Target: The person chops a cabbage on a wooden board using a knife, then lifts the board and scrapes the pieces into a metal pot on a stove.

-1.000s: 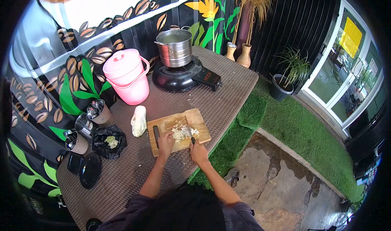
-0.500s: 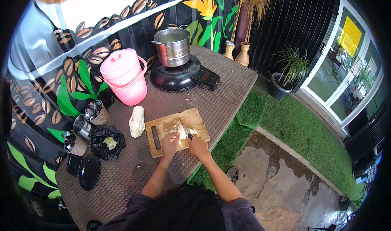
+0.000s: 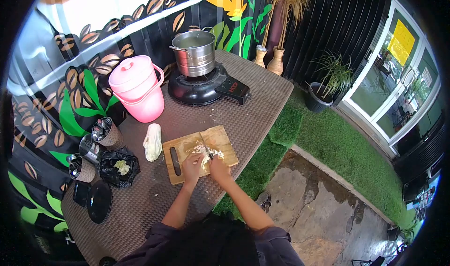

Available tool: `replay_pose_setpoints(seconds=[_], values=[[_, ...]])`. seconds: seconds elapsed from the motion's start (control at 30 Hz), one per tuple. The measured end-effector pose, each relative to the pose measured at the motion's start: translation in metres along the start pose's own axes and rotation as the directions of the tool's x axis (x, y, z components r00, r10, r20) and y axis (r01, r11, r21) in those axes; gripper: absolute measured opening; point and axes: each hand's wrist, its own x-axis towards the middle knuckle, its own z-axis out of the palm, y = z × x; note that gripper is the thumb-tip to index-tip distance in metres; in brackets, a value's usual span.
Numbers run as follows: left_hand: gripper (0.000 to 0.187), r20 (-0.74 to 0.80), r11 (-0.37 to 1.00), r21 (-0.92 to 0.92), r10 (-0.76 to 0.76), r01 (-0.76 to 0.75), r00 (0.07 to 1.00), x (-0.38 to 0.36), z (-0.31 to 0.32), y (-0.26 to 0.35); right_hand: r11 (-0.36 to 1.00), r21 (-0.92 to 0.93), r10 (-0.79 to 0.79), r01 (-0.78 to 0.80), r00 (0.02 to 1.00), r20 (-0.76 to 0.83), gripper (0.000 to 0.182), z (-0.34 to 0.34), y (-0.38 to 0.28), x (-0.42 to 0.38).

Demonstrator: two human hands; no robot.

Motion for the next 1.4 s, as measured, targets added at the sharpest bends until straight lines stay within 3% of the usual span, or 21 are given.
replay_pose_setpoints(seconds=[0.13, 0.2, 0.27, 0.4, 0.47, 0.57, 0.7, 0.77, 0.9, 1.07, 1.13, 1.27, 1.4], values=[[0.013, 0.004, 1.0, -0.012, 0.002, -0.002, 1.0, 0.0, 0.0, 0.0, 1.0, 0.021, -0.026, 0.023, 0.986, 0.167, 0.041, -0.038, -0.003, -0.012], [0.013, 0.004, 1.0, -0.007, 0.008, -0.008, 1.0, 0.001, 0.0, -0.001, 1.0, 0.022, 0.017, -0.021, 0.985, 0.174, 0.04, -0.022, -0.008, -0.029], [0.013, 0.01, 1.0, 0.0, 0.026, -0.026, 1.0, 0.001, 0.0, -0.002, 0.993, 0.05, 0.111, -0.111, 0.994, 0.005, 0.038, 0.007, -0.006, -0.039], [0.013, 0.012, 0.996, 0.059, 0.073, -0.074, 0.997, -0.001, -0.002, -0.001, 0.995, 0.03, 0.09, -0.091, 0.996, 0.028, 0.037, 0.011, -0.008, -0.023], [0.014, 0.03, 0.999, -0.028, 0.019, -0.018, 0.999, 0.0, 0.0, -0.003, 0.998, 0.026, 0.052, -0.052, 0.999, 0.006, 0.038, -0.002, -0.003, -0.011], [0.014, 0.042, 1.0, -0.004, 0.011, -0.011, 0.999, -0.001, 0.003, -0.01, 0.999, 0.009, -0.044, 0.043, 0.989, 0.143, 0.04, -0.032, 0.001, -0.003], [0.015, 0.071, 1.0, -0.023, 0.001, 0.0, 0.997, -0.002, -0.001, -0.009, 1.0, 0.005, -0.008, 0.007, 0.991, 0.137, 0.04, -0.012, -0.003, -0.025], [0.015, 0.075, 0.996, 0.044, 0.07, -0.074, 0.995, -0.002, -0.003, -0.01, 0.992, -0.004, 0.125, -0.125, 0.992, -0.029, 0.039, 0.014, -0.013, -0.039], [0.013, 0.047, 0.997, -0.025, 0.076, -0.075, 0.996, -0.004, -0.001, -0.012, 0.999, -0.045, 0.028, -0.029, 0.999, -0.026, 0.038, 0.021, -0.009, -0.015], [0.011, 0.042, 0.983, -0.15, -0.104, 0.109, 0.994, -0.004, -0.003, -0.003, 0.999, 0.018, -0.053, 0.051, 0.994, 0.093, 0.04, -0.024, -0.008, -0.009], [0.012, 0.025, 0.984, -0.151, -0.089, 0.092, 0.996, -0.005, 0.001, -0.014, 1.0, 0.02, -0.025, 0.023, 0.993, 0.113, 0.04, -0.021, -0.007, -0.027], [0.013, 0.005, 0.998, -0.071, 0.002, -0.001, 1.0, -0.003, -0.003, -0.009, 0.993, 0.006, 0.122, -0.122, 0.992, -0.026, 0.039, 0.028, -0.007, -0.038], [0.013, 0.014, 0.999, -0.048, -0.008, 0.009, 1.0, -0.004, -0.005, -0.005, 0.999, 0.031, 0.023, -0.024, 0.999, 0.023, 0.04, 0.004, -0.008, -0.019]])
